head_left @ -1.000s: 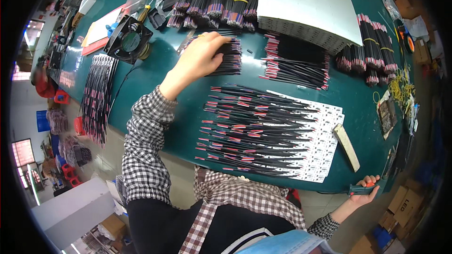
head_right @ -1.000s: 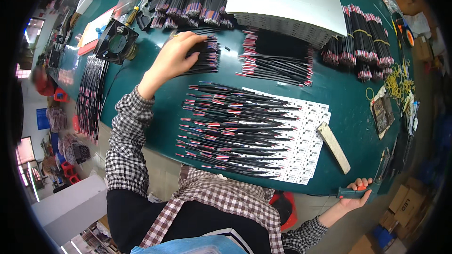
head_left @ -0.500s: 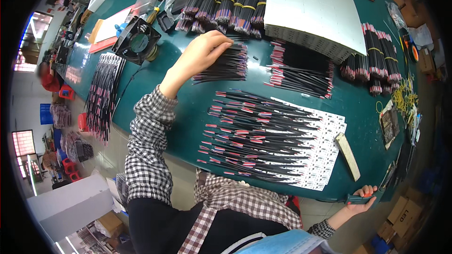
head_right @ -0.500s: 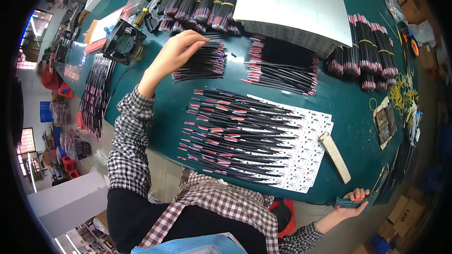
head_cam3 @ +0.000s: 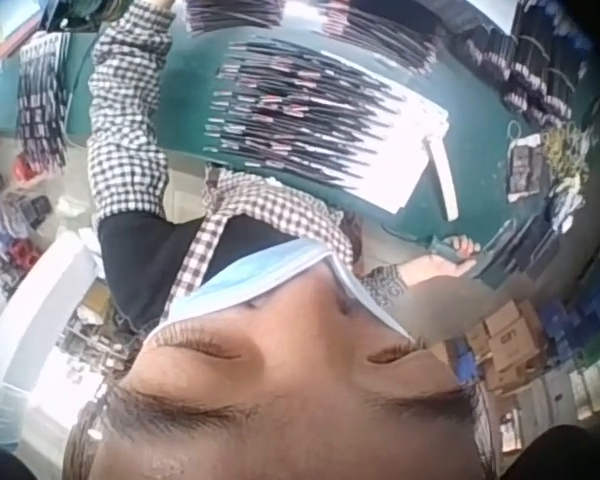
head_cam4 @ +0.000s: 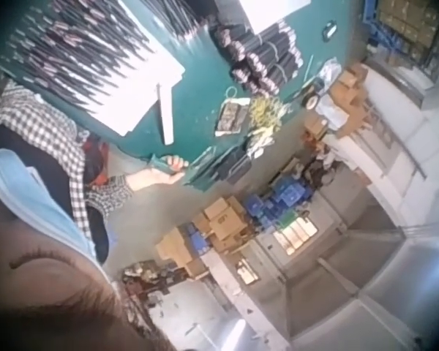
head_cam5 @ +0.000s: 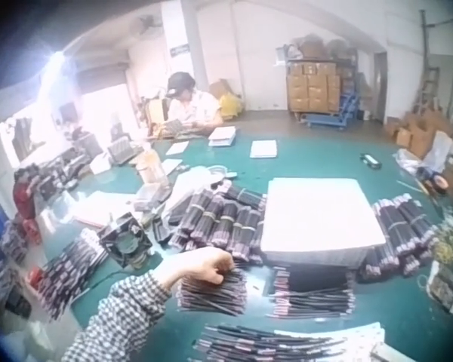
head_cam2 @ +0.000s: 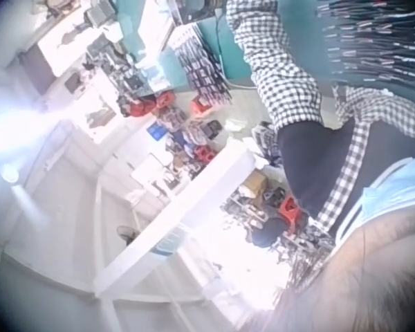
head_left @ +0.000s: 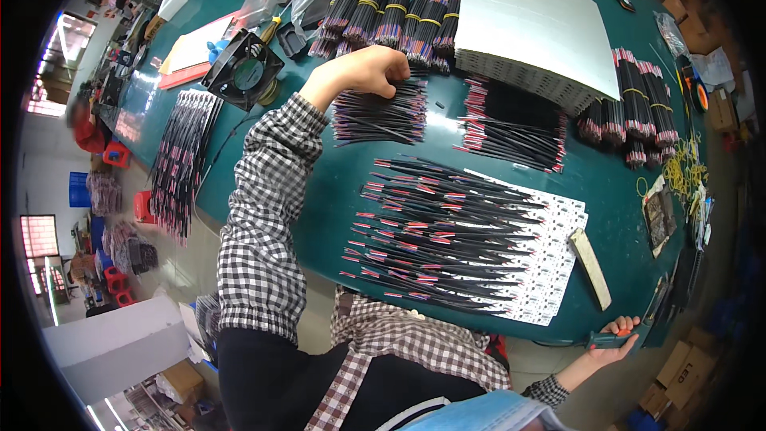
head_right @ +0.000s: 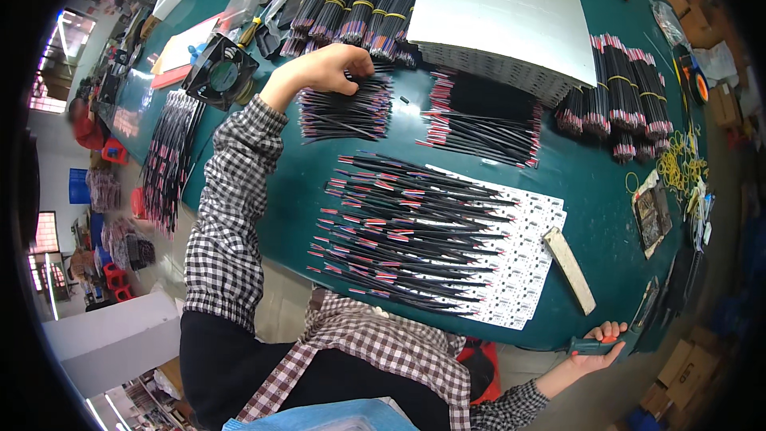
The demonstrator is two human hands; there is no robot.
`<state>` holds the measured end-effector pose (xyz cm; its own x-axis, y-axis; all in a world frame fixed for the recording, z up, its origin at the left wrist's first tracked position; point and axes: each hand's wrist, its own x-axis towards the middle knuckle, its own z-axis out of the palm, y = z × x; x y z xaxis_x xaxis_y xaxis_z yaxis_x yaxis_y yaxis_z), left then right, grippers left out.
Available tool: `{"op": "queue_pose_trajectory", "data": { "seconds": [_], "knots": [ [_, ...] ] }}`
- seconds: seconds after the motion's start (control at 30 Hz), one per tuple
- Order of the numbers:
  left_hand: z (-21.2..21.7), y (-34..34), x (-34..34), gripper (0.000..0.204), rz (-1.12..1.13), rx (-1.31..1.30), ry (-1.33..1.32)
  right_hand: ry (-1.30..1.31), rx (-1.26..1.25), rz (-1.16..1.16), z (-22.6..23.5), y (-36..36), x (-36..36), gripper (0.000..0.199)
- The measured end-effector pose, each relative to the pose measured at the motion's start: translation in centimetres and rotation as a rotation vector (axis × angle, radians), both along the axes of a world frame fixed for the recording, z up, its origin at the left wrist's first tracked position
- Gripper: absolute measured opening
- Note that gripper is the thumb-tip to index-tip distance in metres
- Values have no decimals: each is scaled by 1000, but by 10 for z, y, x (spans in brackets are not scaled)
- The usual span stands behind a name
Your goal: The person solders wires to LED strips and circuit boards using a soldering iron.
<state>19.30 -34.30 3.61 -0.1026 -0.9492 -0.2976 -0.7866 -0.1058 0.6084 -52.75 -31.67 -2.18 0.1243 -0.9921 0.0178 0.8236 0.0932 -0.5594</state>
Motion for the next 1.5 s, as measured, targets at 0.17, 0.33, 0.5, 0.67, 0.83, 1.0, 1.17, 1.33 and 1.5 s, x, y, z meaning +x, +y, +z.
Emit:
{"op": "queue_pose_trajectory", "data": {
  "seconds": [0.17,0.33,0.5,0.67,0.83,1.0,1.17,1.33,1.5],
  "knots": [
    [-13,-8,-1,43,-158,-214,-272,-33,24,-45,5,4,-3,28],
    [-13,25,4,25,1,-488,-235,-54,32,12,-9,-3,2,31],
    [12,50,-16,19,422,-618,-34,-17,9,-4,-1,0,5,32],
    [29,90,-27,29,615,-1071,98,-25,7,-8,-1,2,4,33],
    [-12,114,-30,33,694,-1004,5,-37,51,-3,1,-5,13,32],
    [-8,98,-55,46,846,-1191,331,-48,83,-54,1,3,-4,31],
    [-26,119,-68,50,719,-1170,165,-20,27,14,-3,0,-10,31],
    [-19,122,-68,25,913,-1118,599,-32,23,19,-8,-5,-11,30],
    [-8,128,-69,23,849,-1276,432,-32,12,29,-7,-9,-8,29]
  ]
}}
